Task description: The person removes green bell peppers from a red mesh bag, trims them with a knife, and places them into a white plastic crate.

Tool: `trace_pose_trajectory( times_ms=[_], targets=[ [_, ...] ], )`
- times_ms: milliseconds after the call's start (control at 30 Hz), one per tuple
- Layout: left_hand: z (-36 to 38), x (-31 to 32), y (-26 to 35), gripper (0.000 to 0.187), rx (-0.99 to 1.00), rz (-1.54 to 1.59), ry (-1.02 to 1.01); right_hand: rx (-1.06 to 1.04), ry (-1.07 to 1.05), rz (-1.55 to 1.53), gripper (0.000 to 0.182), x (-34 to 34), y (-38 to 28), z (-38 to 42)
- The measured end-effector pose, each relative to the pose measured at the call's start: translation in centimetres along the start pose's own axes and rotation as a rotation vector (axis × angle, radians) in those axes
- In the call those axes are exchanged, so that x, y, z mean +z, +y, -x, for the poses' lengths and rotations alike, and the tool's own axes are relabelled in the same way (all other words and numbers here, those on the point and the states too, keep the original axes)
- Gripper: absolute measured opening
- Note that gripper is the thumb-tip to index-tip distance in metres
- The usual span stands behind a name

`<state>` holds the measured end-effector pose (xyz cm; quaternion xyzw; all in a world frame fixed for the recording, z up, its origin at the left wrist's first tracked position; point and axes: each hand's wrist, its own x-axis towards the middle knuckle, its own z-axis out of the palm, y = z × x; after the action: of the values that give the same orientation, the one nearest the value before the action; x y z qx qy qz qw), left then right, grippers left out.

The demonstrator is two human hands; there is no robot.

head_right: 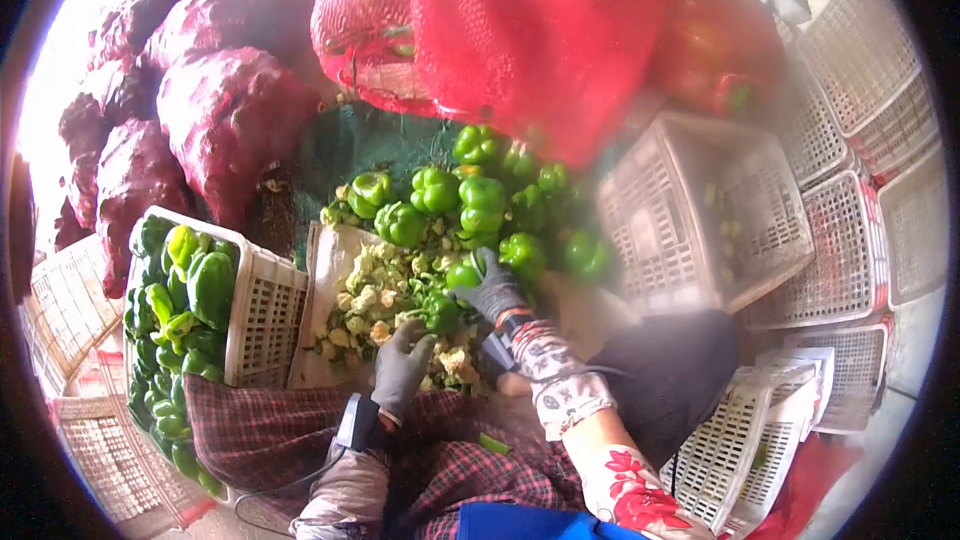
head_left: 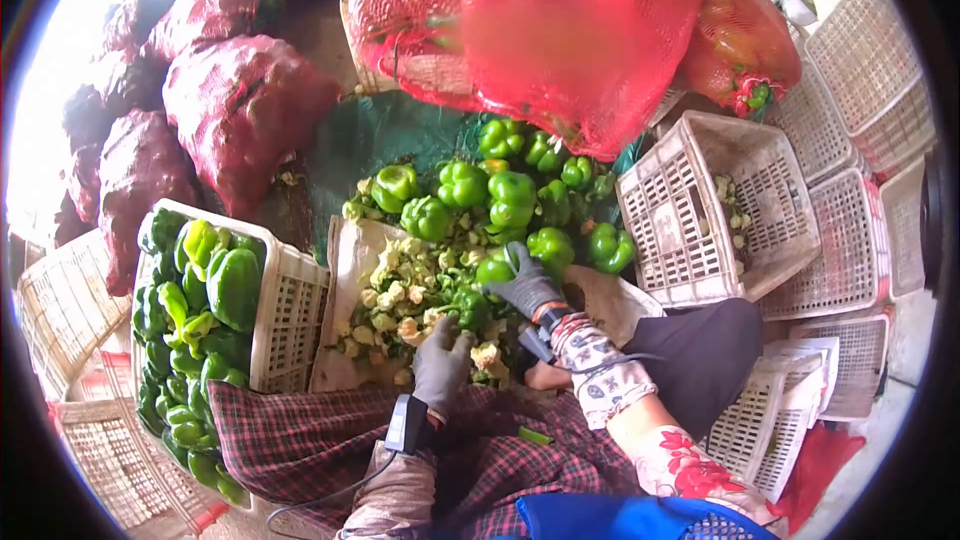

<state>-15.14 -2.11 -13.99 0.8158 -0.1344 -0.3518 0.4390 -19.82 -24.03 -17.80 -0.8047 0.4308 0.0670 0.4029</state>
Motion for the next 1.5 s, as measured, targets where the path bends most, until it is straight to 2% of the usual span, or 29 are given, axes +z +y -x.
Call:
trace_pose_trajectory(
  times_ms=[33,67,133,167,267,300,333,367,400,500,533,600,667,700,767,800,867,900,933,1000,1033,1067,1133,1200,1267,1333,1367,1467,1500],
  targets=[
    [0.4,-0.6,1.5,0.052,-0.115,0.179,-0.047,-0.042,0.001,-0.071,0.099,0.7,1.4,-0.8],
    [0.0,-0.3,0.4,0.05,-0.064,0.168,-0.04,-0.084,-0.001,-0.142,0.097,1.0,1.8,-1.2],
    [-1.5,1.4,-3.4,0.046,0.046,0.147,-0.021,-0.036,-0.185,-0.24,0.096,0.0,2.1,-2.2],
    [-2.0,2.0,-3.9,0.05,0.169,0.066,0.025,-0.069,-0.243,-0.22,0.101,-0.1,1.9,-2.6],
    [-2.0,1.6,-2.0,0.049,0.062,-0.001,-0.03,-0.027,-0.209,0.194,0.105,0.1,-0.2,-2.4],
    [-2.1,1.6,-1.5,0.05,-0.154,0.344,-0.082,-0.164,-0.176,0.333,0.106,0.7,0.3,-2.3],
    [-2.8,2.1,-2.6,0.049,-0.093,0.34,-0.039,-0.303,-0.143,0.468,0.106,1.5,0.7,-2.1],
    [-3.5,2.9,-4.1,0.049,-0.036,0.333,0.002,-0.315,-0.253,0.534,0.104,-0.4,-2.1,-0.4],
    [-4.0,3.7,-5.7,0.048,0.019,0.327,0.044,-0.426,-0.27,0.608,0.104,-0.3,-1.6,-0.8],
    [-3.6,1.7,-2.5,0.045,-0.044,0.436,0.007,-0.744,-0.36,0.855,0.102,0.5,1.7,-3.4],
    [-3.5,1.3,-2.0,0.045,-0.059,0.471,-0.01,-0.646,-0.466,0.9,0.101,-1.2,-1.0,-2.7],
    [-3.7,1.1,-1.8,0.048,-0.07,0.482,-0.028,-0.227,-0.5,0.755,0.098,-2.8,-4.8,-1.7],
    [-3.9,0.9,-1.6,0.055,-0.055,0.433,-0.043,-0.127,-0.408,0.436,0.101,-2.2,-3.9,-2.3],
    [-3.6,0.7,-1.5,0.062,0.048,0.232,0.006,-0.075,-0.368,0.274,0.103,-1.3,-2.7,-2.4],
    [-3.0,-0.5,-0.4,0.076,0.245,-0.185,0.093,-0.162,-0.409,-0.157,0.099,-0.5,-2.0,-1.4],
    [-2.9,-0.8,-0.3,0.084,0.293,-0.169,0.115,-0.179,-0.441,-0.288,0.097,-0.7,-1.3,-0.7],
    [-2.6,-1.1,0.1,0.1,0.396,-0.134,0.149,-0.196,-0.507,-0.454,0.094,-4.1,-5.3,3.6],
    [-2.3,-1.7,1.1,0.109,0.45,-0.036,0.097,-0.205,-0.528,-0.495,0.093,-5.9,-7.5,5.7],
    [-2.2,-1.6,2.0,0.107,0.558,0.115,0.101,-0.222,-0.539,-0.515,0.092,-7.5,-9.4,7.6],
    [-1.6,-0.3,2.6,0.1,0.407,0.75,-0.06,-0.233,-0.515,-0.535,0.089,-8.9,-11.4,10.4],
    [-0.9,-1.3,3.4,0.092,0.367,0.744,-0.018,-0.233,-0.478,-0.549,0.087,-8.9,-11.7,11.4],
    [0.5,-2.3,5.1,0.082,0.221,1.012,-0.072,-0.211,-0.451,-0.598,0.082,-8.4,-10.7,11.6],
    [1.3,-3.3,5.4,0.071,0.151,1.063,0.026,-0.169,-0.395,-0.697,0.07,-7.4,-8.8,12.1],
    [1.5,-3.4,5.4,0.06,0.261,1.225,0.022,-0.108,-0.388,-1.114,0.051,-6.3,-5.4,13.1],
    [2.2,-4.5,5.4,0.056,0.175,1.419,-0.142,-0.33,-0.253,-0.849,0.04,-7.1,-6.2,15.0],
    [3.7,-5.6,6.5,0.055,0.184,1.445,-0.232,-0.752,0.043,0.131,0.035,-9.0,-7.6,18.3],
    [4.3,-5.8,6.9,0.054,0.184,1.457,-0.28,-0.617,0.023,0.036,0.042,-8.8,-7.0,18.8],
    [5.8,-5.4,7.2,0.054,0.149,1.42,-0.274,-0.672,-0.063,0.046,0.034,-11.7,-10.6,21.7],
    [6.2,-5.4,7.0,0.053,0.219,1.327,-0.265,-0.879,-0.093,0.062,0.026,-12.9,-12.7,21.8]
  ],
)
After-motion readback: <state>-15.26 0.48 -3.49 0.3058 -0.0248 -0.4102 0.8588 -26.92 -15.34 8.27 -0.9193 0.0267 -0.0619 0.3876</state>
